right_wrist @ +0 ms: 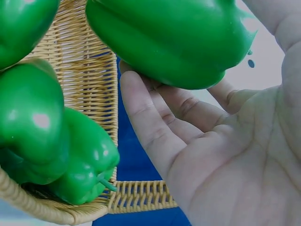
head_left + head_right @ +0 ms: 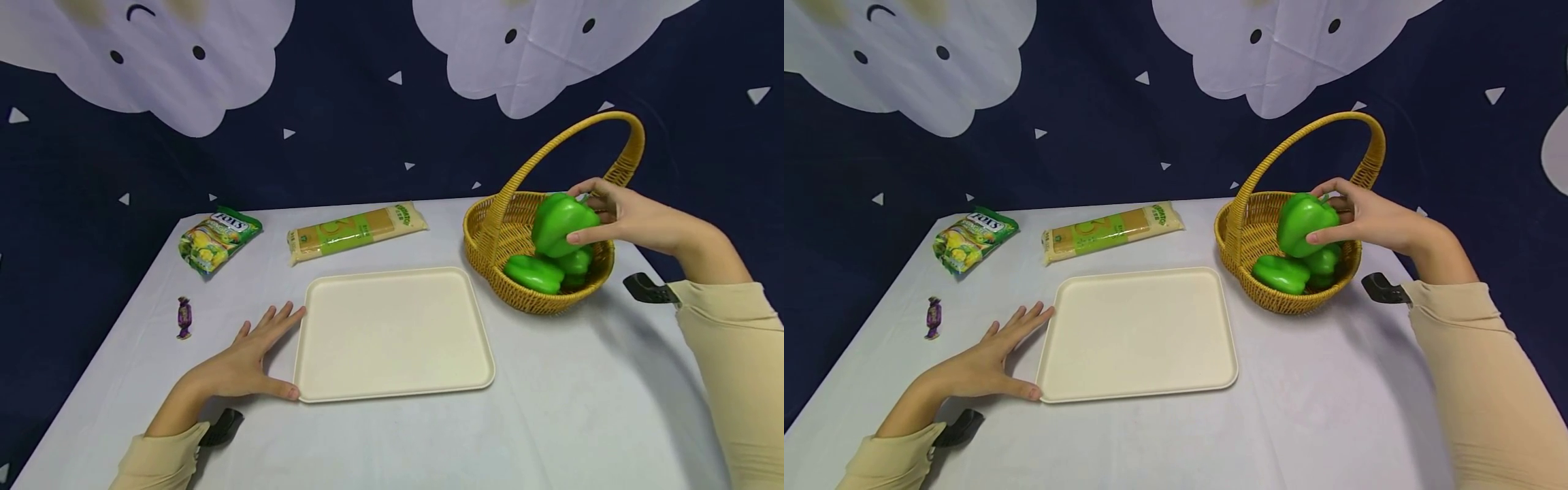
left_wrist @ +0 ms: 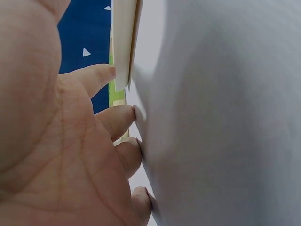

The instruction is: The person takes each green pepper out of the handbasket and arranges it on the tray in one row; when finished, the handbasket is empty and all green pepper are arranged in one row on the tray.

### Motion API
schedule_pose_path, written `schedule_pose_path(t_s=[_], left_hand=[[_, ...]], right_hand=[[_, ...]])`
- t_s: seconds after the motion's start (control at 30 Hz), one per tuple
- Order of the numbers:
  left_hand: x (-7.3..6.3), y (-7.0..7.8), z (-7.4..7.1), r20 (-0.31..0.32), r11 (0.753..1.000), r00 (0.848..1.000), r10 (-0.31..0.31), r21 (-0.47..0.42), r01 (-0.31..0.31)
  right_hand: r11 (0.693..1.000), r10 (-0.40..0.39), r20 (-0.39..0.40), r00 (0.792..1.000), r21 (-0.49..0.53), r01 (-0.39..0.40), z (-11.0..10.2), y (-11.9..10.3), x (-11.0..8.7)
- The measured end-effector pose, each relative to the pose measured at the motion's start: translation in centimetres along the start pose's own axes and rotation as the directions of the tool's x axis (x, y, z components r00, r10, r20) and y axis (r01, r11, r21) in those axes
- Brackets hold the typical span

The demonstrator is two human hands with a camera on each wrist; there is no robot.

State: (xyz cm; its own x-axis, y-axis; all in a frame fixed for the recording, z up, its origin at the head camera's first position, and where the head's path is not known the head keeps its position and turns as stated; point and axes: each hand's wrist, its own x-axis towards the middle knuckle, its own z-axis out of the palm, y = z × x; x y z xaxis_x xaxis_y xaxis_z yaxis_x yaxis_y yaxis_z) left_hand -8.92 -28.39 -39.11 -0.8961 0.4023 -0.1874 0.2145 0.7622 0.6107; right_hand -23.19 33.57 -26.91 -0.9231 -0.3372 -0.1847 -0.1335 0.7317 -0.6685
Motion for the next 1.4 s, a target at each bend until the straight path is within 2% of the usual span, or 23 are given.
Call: schedule_pose_path(t_s=[0.3, 0.53, 0.73, 0.9, 1.07, 1.23, 1.4], left_hand=[[0.0, -0.1, 0.1, -0.006, 1.000, 1.000, -0.006, 0.005, 0.006], [0.0, -0.1, 0.1, -0.001, 1.000, 1.000, 0.003, -0.002, -0.003], [0.0, -0.1, 0.0, -0.001, 1.000, 1.000, 0.005, 0.011, -0.005], [0.0, -0.1, 0.0, -0.005, 1.000, 1.000, 0.000, 0.026, 0.000], [0.1, -0.2, 0.0, -0.005, 0.999, 1.000, 0.000, 0.037, 0.001], [0.0, -0.1, -0.1, -0.005, 0.999, 1.000, 0.000, 0.036, 0.001], [-0.1, -0.1, -0.1, -0.005, 0.999, 1.000, -0.003, 0.041, 0.003]], right_hand=[[0.997, -0.068, -0.045, 0.997, 0.027, 0.070, 0.1, -0.5, -2.1], [0.987, -0.141, -0.025, 0.990, 0.072, 0.143, 0.9, -2.0, -3.0], [0.964, -0.257, 0.004, 0.966, 0.073, 0.256, 2.0, -4.3, -3.6], [0.945, -0.321, 0.016, 0.947, 0.064, 0.320, 3.4, -6.6, -3.4], [0.930, -0.365, -0.010, 0.931, 0.037, 0.365, 5.0, -8.7, -2.8], [0.899, -0.436, -0.033, 0.899, 0.018, 0.437, 6.7, -10.2, -1.8], [0.902, -0.430, -0.046, 0.902, 0.008, 0.431, 8.3, -11.7, -0.8]])
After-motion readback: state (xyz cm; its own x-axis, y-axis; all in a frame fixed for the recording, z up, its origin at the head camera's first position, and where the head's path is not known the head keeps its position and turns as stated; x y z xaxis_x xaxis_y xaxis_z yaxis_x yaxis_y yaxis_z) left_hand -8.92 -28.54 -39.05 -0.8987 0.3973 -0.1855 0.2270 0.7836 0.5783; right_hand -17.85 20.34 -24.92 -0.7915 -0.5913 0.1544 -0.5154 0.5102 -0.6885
